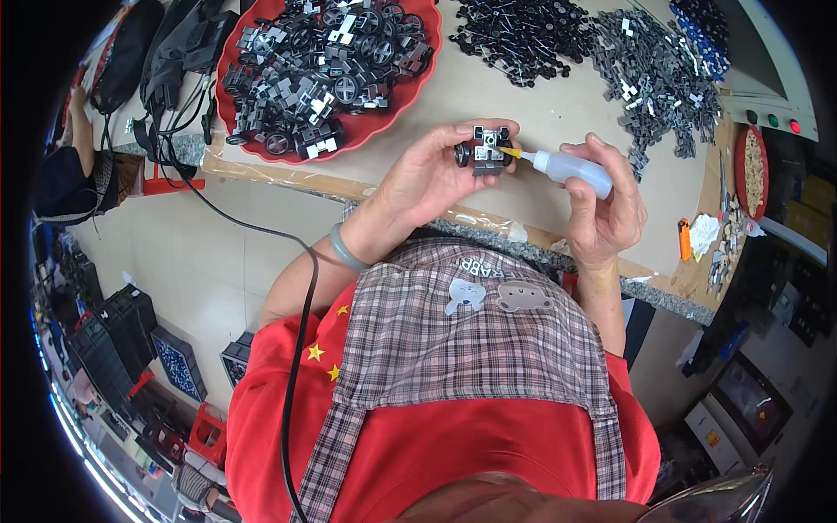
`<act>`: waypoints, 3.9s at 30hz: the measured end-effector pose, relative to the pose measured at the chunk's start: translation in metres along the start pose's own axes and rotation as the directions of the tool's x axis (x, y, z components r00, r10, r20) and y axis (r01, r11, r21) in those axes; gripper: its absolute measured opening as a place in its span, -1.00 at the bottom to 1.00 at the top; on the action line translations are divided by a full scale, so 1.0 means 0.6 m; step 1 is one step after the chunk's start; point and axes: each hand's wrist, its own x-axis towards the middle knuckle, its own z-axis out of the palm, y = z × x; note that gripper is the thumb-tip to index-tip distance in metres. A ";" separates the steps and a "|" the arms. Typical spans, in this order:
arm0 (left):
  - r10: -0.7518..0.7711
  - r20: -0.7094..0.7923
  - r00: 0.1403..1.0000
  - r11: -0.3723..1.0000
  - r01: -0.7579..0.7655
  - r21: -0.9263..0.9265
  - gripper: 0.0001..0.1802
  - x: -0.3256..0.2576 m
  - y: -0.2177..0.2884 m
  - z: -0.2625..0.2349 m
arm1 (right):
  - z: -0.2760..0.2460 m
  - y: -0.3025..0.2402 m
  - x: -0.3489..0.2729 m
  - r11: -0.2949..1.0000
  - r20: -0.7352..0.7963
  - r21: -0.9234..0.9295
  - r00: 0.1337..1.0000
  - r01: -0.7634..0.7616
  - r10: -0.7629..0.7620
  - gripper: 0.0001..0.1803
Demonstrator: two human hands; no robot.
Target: The person assembles mechanical parts by hand, joining them together and applying glue from a bottle to bond them into an assembled component.
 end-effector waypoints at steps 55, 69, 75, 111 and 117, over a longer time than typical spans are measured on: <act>-0.041 0.003 0.999 0.999 0.041 -0.006 -0.42 0.005 0.000 0.002 | -0.103 0.109 -0.032 0.752 -0.118 -0.230 0.785 -0.617 0.608 -0.72; -0.021 -0.009 1.000 0.999 0.022 0.033 -0.43 0.004 0.001 0.004 | -0.085 0.087 -0.019 0.815 -0.004 -0.230 0.838 -0.532 0.546 -0.79; -0.001 0.027 1.000 1.000 0.001 0.003 -0.45 0.004 -0.003 -0.001 | -0.074 0.072 -0.012 0.848 0.072 -0.408 0.914 -0.338 0.399 -0.75; -0.012 0.003 1.000 0.999 0.012 0.040 -0.45 0.004 -0.001 0.008 | -0.111 0.065 -0.024 0.871 0.130 -0.361 0.907 -0.333 0.401 -0.71; -0.005 -0.002 1.000 1.000 0.005 0.015 -0.45 0.004 -0.001 0.007 | -0.116 0.067 -0.022 0.896 0.326 -0.405 0.886 -0.184 0.329 -0.68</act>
